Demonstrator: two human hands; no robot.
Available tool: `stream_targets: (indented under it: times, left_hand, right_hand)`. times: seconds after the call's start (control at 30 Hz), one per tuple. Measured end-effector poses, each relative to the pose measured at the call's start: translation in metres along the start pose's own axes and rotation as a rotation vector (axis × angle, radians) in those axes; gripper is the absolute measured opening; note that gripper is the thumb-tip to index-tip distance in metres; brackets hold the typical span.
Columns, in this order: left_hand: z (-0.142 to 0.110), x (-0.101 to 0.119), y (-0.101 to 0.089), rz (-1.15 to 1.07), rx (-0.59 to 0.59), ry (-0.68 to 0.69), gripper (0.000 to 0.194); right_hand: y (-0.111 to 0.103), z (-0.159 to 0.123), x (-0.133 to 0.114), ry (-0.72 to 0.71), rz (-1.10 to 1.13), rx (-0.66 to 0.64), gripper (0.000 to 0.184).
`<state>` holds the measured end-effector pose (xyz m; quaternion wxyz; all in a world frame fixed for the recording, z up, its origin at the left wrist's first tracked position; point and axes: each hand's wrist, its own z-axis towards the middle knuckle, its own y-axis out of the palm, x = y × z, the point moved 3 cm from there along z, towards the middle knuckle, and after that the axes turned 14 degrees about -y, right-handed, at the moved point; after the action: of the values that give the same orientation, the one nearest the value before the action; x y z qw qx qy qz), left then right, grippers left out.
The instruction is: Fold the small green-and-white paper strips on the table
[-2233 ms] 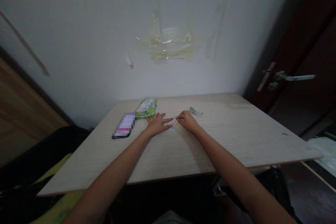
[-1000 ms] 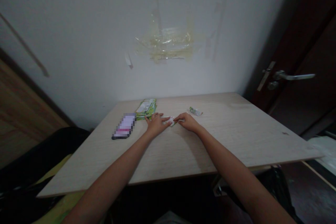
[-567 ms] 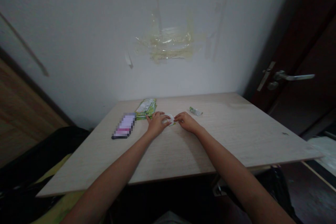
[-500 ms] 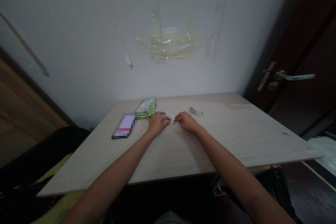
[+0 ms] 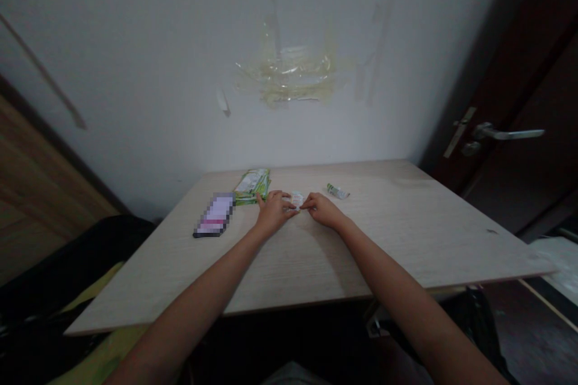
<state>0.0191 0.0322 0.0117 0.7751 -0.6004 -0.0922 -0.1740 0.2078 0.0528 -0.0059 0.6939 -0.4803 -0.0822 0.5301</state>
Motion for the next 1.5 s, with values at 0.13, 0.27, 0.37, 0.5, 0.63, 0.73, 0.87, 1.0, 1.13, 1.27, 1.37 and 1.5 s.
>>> stream_targets:
  times: [0.13,0.27,0.37,0.5,0.63,0.73,0.87,1.0,1.13,1.27,1.37,1.5]
  left_hand:
    - [0.0012,-0.0010,0.0019,0.015,0.043,0.063,0.012]
    - [0.0030,-0.0043,0.0042,0.014,0.073,0.085,0.011]
    - [0.0040,-0.0063,0.0041,0.014,0.079,0.103,0.010]
    - [0.0048,-0.0066,0.0033,0.027,0.062,0.141,0.011]
    - [0.0044,-0.0043,0.0037,0.063,0.085,0.200,0.012]
    - [0.0032,-0.0021,0.0045,0.091,0.110,0.244,0.012]
    - [0.0024,-0.0005,0.0047,0.120,0.136,0.283,0.013]
    - [0.0025,-0.0002,0.0054,0.136,0.146,0.303,0.013]
    - [0.0023,-0.0002,0.0070,0.150,0.149,0.321,0.014]
    - [0.0024,-0.0003,0.0080,0.158,0.156,0.332,0.014]
    - [0.0029,0.0000,0.0088,0.161,0.140,0.337,0.014]
    - [0.0028,0.0010,0.0086,0.145,0.121,0.336,0.016]
  right_hand:
    - [-0.0012,0.0015,-0.0022,0.005,-0.019,-0.012,0.034]
    - [-0.0013,0.0025,-0.0036,0.006,-0.059,-0.019,0.031]
    - [-0.0014,0.0024,-0.0045,0.012,-0.074,-0.032,0.031]
    - [-0.0024,0.0022,-0.0060,0.026,-0.072,-0.046,0.029]
    - [-0.0035,0.0027,-0.0071,0.040,-0.074,-0.048,0.029]
    - [-0.0039,0.0029,-0.0072,0.034,-0.057,-0.043,0.029]
    - [-0.0041,0.0030,-0.0071,0.026,-0.044,-0.028,0.028]
    - [-0.0038,0.0036,-0.0070,0.030,-0.038,-0.030,0.030]
    - [-0.0036,0.0036,-0.0061,0.022,-0.028,-0.025,0.032]
    - [-0.0020,0.0038,-0.0057,0.019,-0.055,-0.024,0.027]
    - [0.0007,0.0057,-0.0072,0.043,-0.109,-0.041,0.020]
    - [0.0042,0.0094,-0.0076,0.110,-0.209,-0.059,0.017]
